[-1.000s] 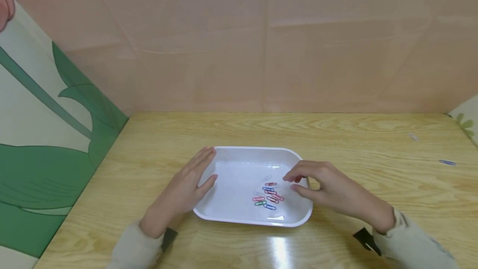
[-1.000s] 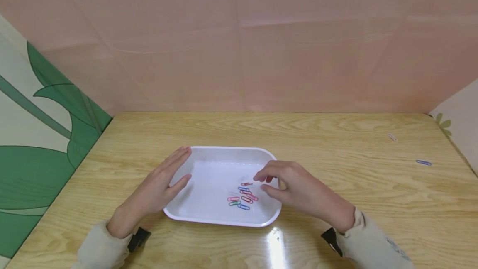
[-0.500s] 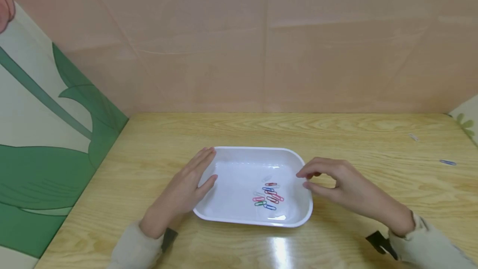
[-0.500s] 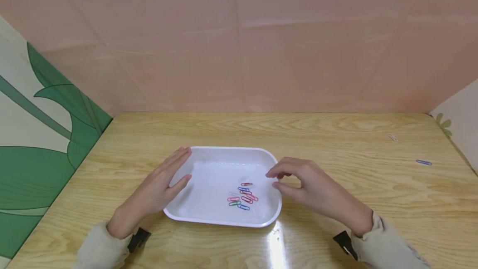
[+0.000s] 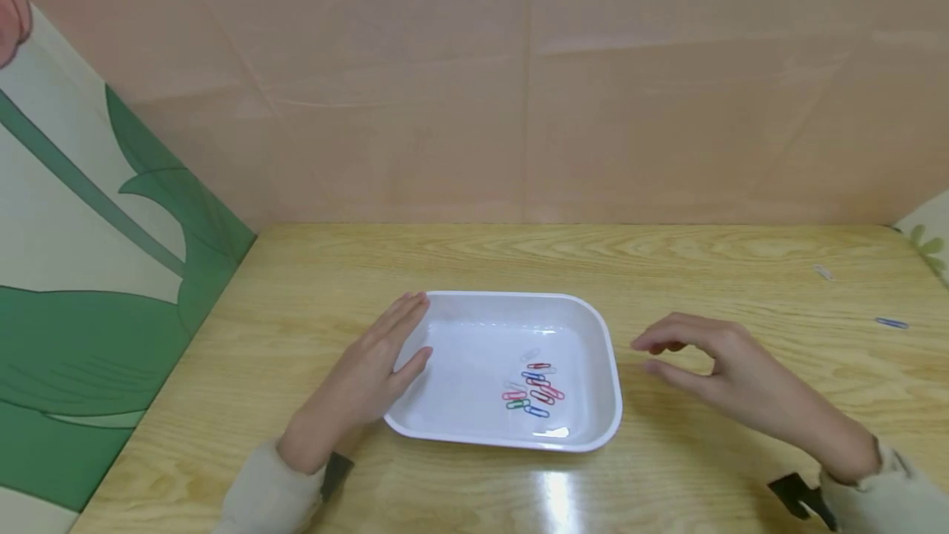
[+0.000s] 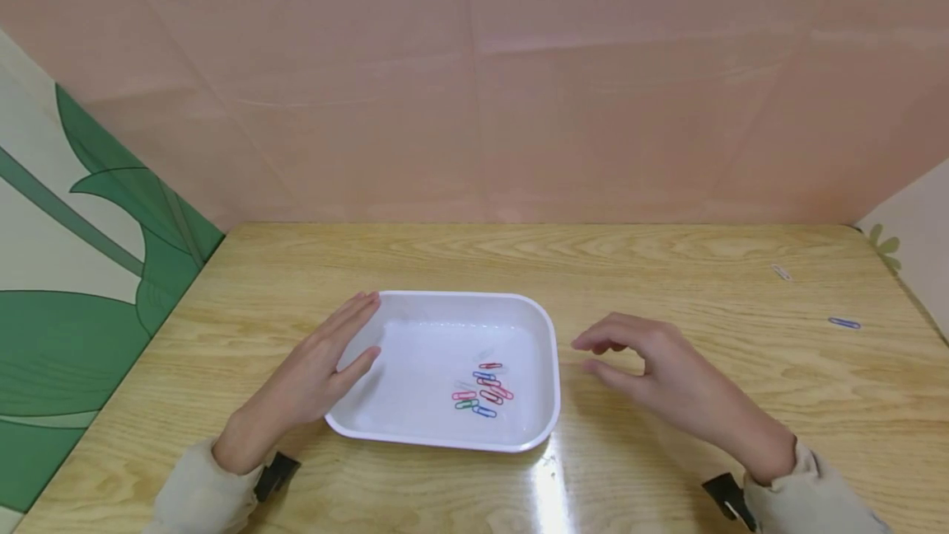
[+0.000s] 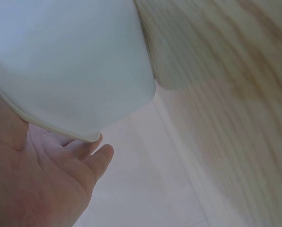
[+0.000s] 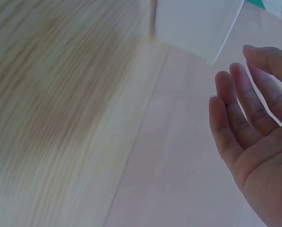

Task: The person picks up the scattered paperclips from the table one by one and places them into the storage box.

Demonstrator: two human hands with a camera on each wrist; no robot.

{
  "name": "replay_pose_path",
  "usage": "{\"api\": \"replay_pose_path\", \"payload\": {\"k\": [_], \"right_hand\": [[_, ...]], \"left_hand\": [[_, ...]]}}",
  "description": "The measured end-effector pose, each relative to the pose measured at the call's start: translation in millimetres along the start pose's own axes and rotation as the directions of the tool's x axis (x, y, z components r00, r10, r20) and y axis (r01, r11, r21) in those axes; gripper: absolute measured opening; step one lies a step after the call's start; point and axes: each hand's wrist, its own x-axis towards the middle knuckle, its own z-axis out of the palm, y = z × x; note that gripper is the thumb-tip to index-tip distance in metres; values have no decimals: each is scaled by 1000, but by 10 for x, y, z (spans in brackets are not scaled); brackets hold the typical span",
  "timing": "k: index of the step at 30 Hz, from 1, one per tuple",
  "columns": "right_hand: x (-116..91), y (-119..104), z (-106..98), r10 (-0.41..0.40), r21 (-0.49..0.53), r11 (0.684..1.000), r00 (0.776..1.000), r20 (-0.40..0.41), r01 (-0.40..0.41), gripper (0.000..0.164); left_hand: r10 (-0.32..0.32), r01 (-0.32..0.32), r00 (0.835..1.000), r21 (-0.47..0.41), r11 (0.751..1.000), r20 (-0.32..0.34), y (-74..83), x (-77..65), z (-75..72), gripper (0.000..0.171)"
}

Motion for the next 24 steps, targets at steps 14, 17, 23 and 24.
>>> {"api": "replay_pose_path", "payload": {"k": [14, 17, 23, 24], "right_hand": [[-243, 245, -84, -6, -101, 995, 999, -37, 2, 47], [-289, 296, -95, -4, -117, 993, 999, -42, -1, 48], [-367, 394, -149, 0, -152, 988, 997, -72, -11, 49], [-374, 407, -164, -2, -154, 988, 997, -80, -10, 50]], "left_hand": [[7, -7, 1000, -3, 1000, -3, 5, -5, -9, 62], [8, -8, 1000, 1, 1000, -6, 5, -5, -8, 62], [5, -5, 1000, 5, 1000, -1, -3, 0, 9, 61], [6, -6, 1000, 3, 1000, -3, -3, 1, 12, 61]]}}
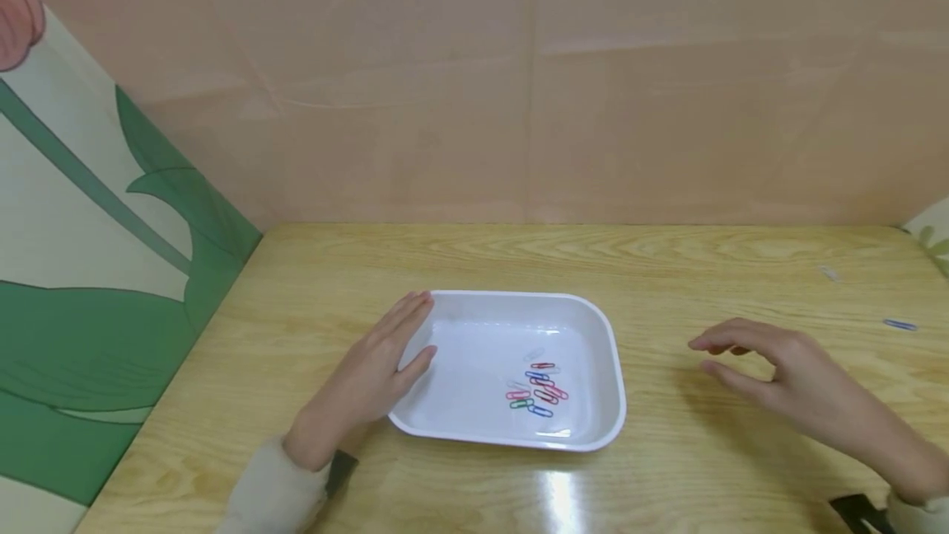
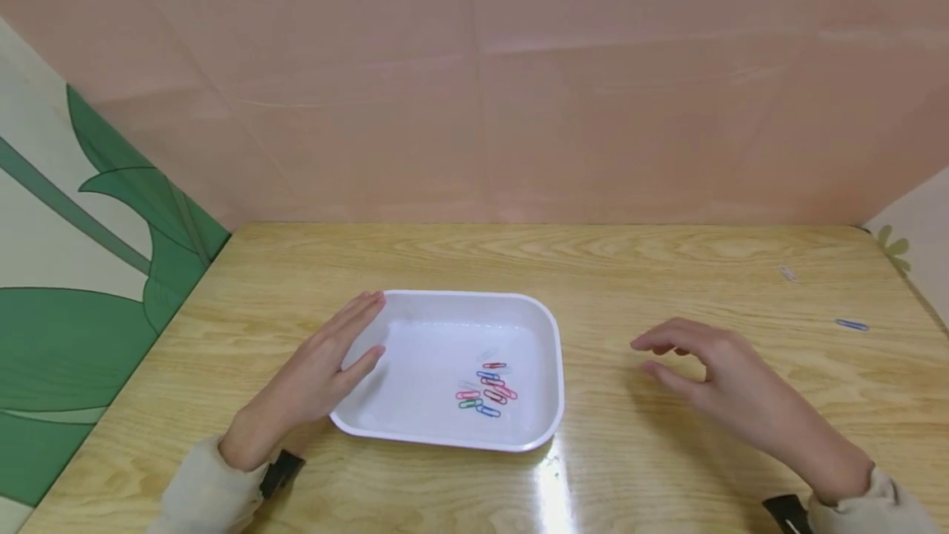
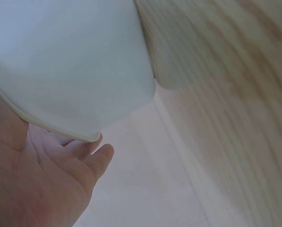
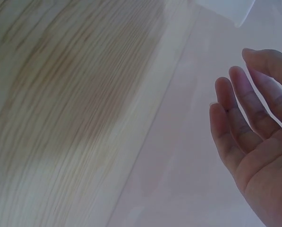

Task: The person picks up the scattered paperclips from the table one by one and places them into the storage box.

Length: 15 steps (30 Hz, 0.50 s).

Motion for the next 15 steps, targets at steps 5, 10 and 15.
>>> {"api": "replay_pose_path", "payload": {"k": [5, 10, 15], "right_hand": [[-25, 63, -74, 14, -2, 1000, 1000, -18, -14, 53], [-81, 135, -120, 60, -51, 997, 998, 8, -60, 47], [-138, 219, -155, 103, -89, 991, 995, 11, -102, 43]], "left_hand": [[3, -3, 1000, -1, 1000, -8, 3, 6, 3, 62], [4, -4, 1000, -6, 1000, -4, 1, 7, 4, 61], [-9, 9, 1000, -12, 1000, 12, 8, 6, -6, 62]]}}
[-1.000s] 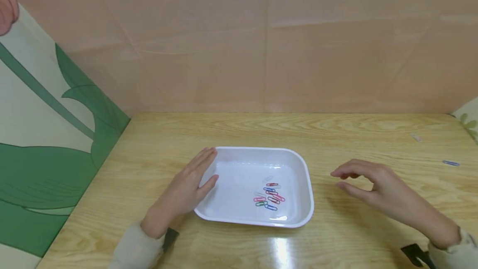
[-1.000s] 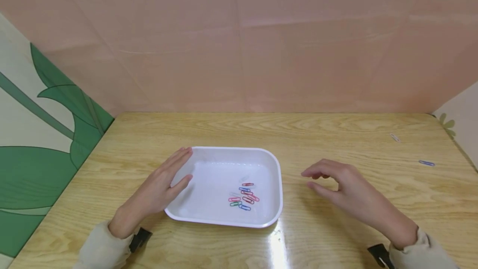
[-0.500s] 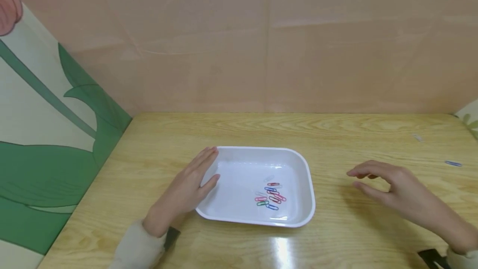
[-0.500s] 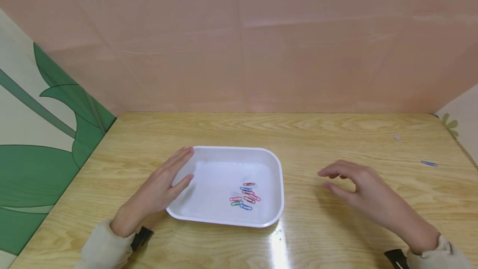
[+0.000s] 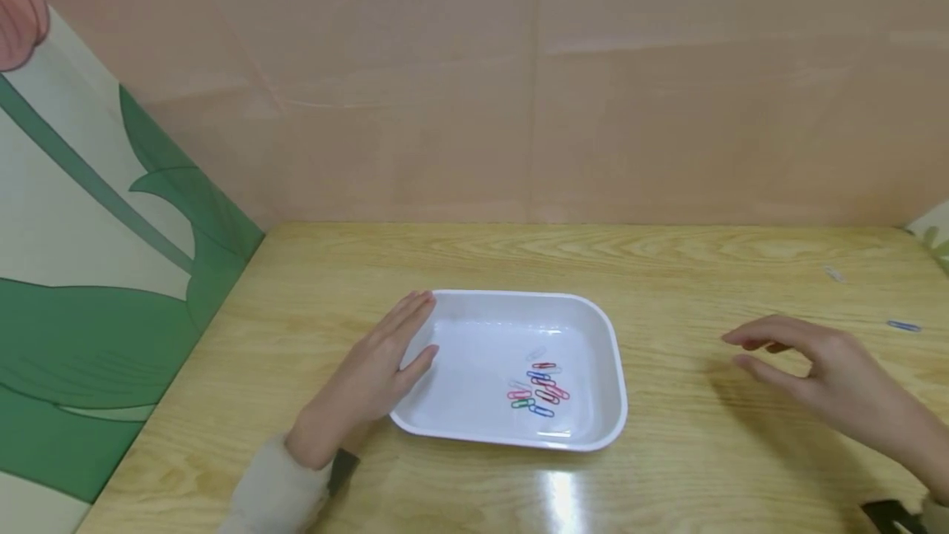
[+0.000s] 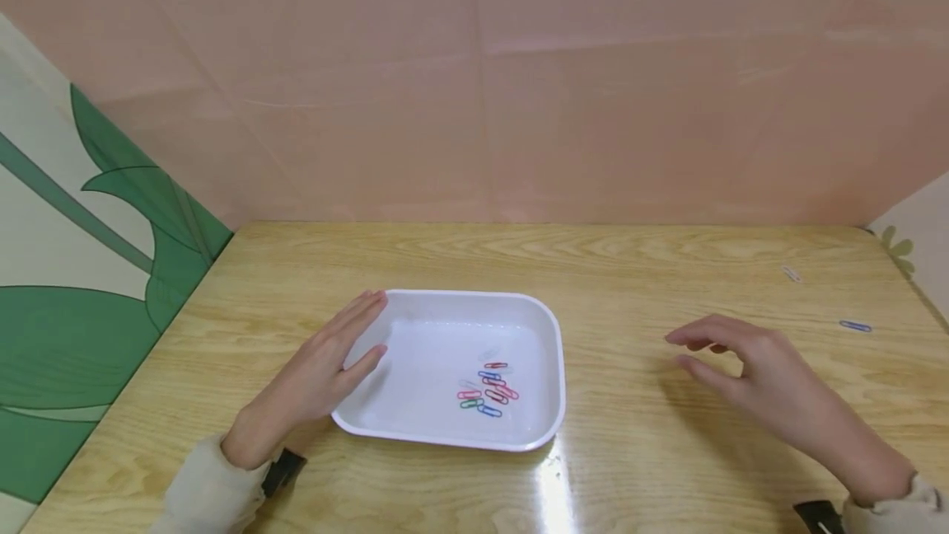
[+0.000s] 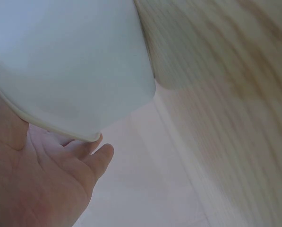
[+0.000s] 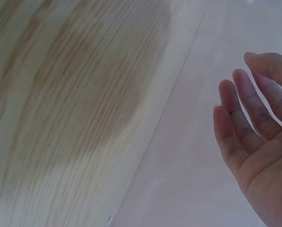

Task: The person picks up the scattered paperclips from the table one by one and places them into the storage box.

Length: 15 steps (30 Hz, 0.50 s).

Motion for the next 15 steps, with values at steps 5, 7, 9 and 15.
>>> {"api": "replay_pose_path", "payload": {"k": [5, 7, 9, 15], "right_hand": [[-30, 93, -25, 20, -11, 1000, 1000, -13, -20, 41], [-47, 138, -36, 26, -11, 1000, 1000, -17, -26, 41], [-64, 189, -49, 29, -14, 999, 999, -19, -29, 41], [-125, 343, -103, 42, 17, 999, 998, -40, -41, 39]], "left_hand": [[6, -6, 1000, 6, 1000, -7, -10, -1, 12, 62], [11, -11, 1000, 6, 1000, -13, -13, -2, 16, 62], [12, -12, 1000, 8, 1000, -14, -12, -2, 16, 62], [-1, 1, 1000, 2, 1000, -11, -7, -2, 12, 63]]}}
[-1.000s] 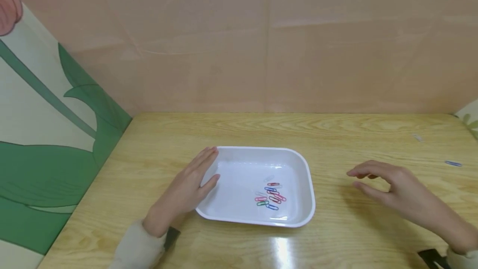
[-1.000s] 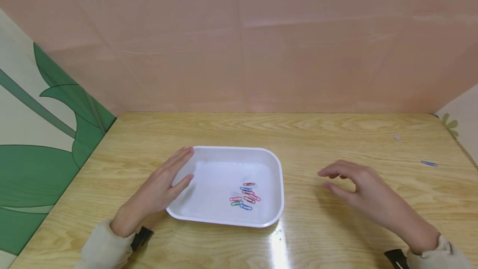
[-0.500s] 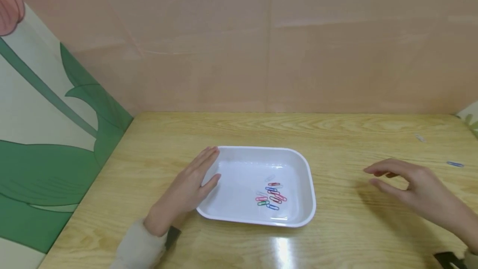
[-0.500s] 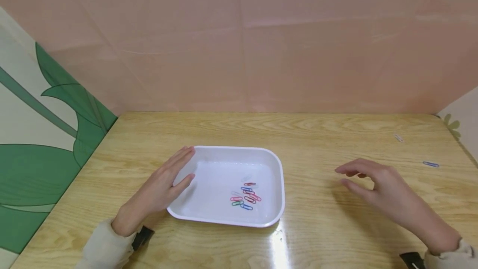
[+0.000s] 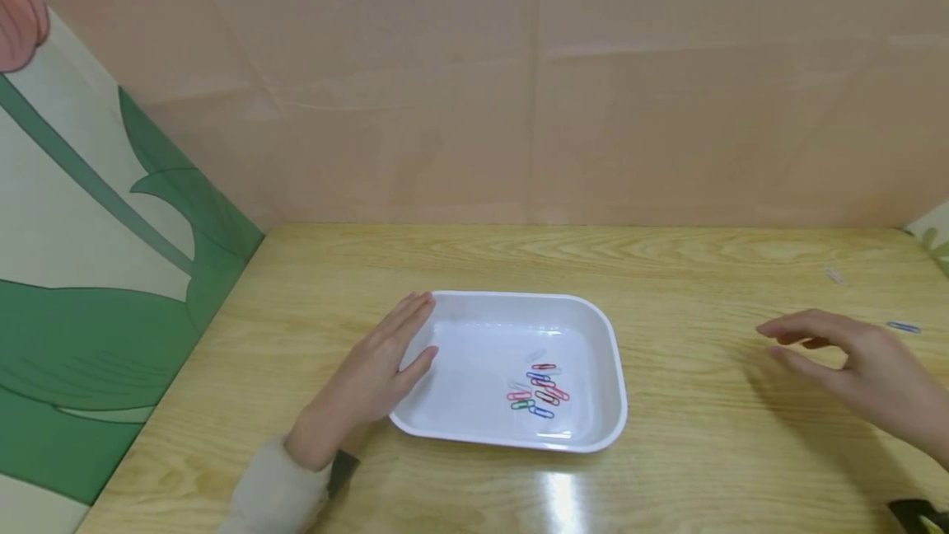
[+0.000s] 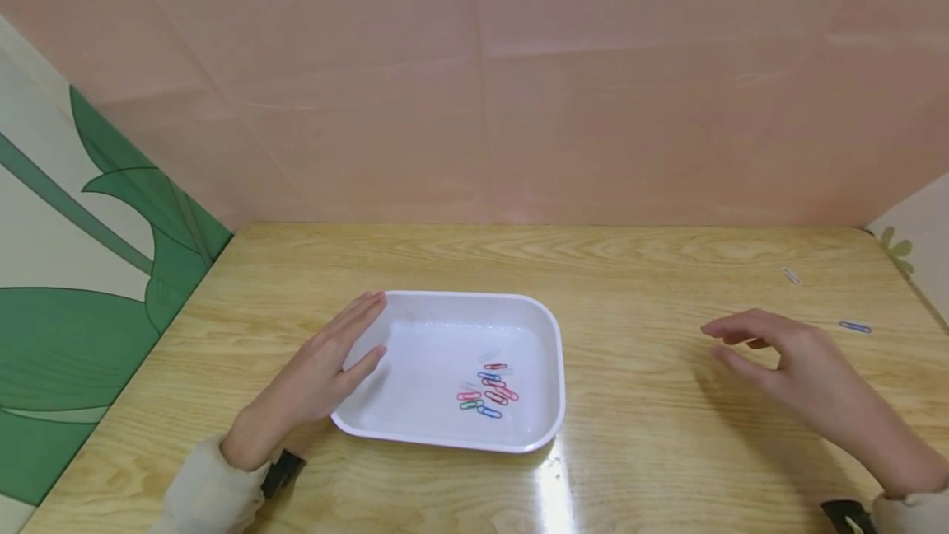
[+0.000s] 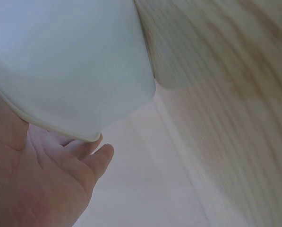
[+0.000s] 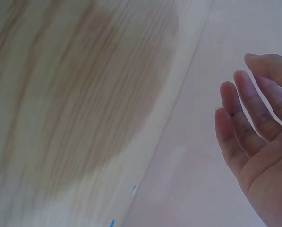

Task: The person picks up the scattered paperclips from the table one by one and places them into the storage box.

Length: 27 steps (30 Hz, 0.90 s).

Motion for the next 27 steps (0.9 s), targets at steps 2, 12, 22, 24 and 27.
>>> {"api": "replay_pose_path", "payload": {"k": [2, 12, 22, 24, 27], "right_hand": [[-25, 51, -13, 14, 4, 1000, 1000, 0, -14, 38], [-103, 272, -36, 39, -18, 999, 999, -15, -39, 36], [-149, 432, -85, 22, -41, 999, 999, -32, -24, 35], [-155, 460, -96, 38, -40, 998, 999, -32, -39, 35], [-173, 501, -102, 52, -37, 998, 998, -46, -54, 33]], "left_hand": [[-3, 3, 1000, -1, 1000, 2, -2, -3, 1, 63], [12, -12, 1000, 3, 1000, -6, -8, -11, -6, 62], [10, -10, 1000, 4, 1000, -1, -3, -12, -5, 62], [13, -13, 1000, 8, 1000, -4, -5, -12, -3, 62], [13, -13, 1000, 12, 1000, -6, -7, -12, 1, 62]]}}
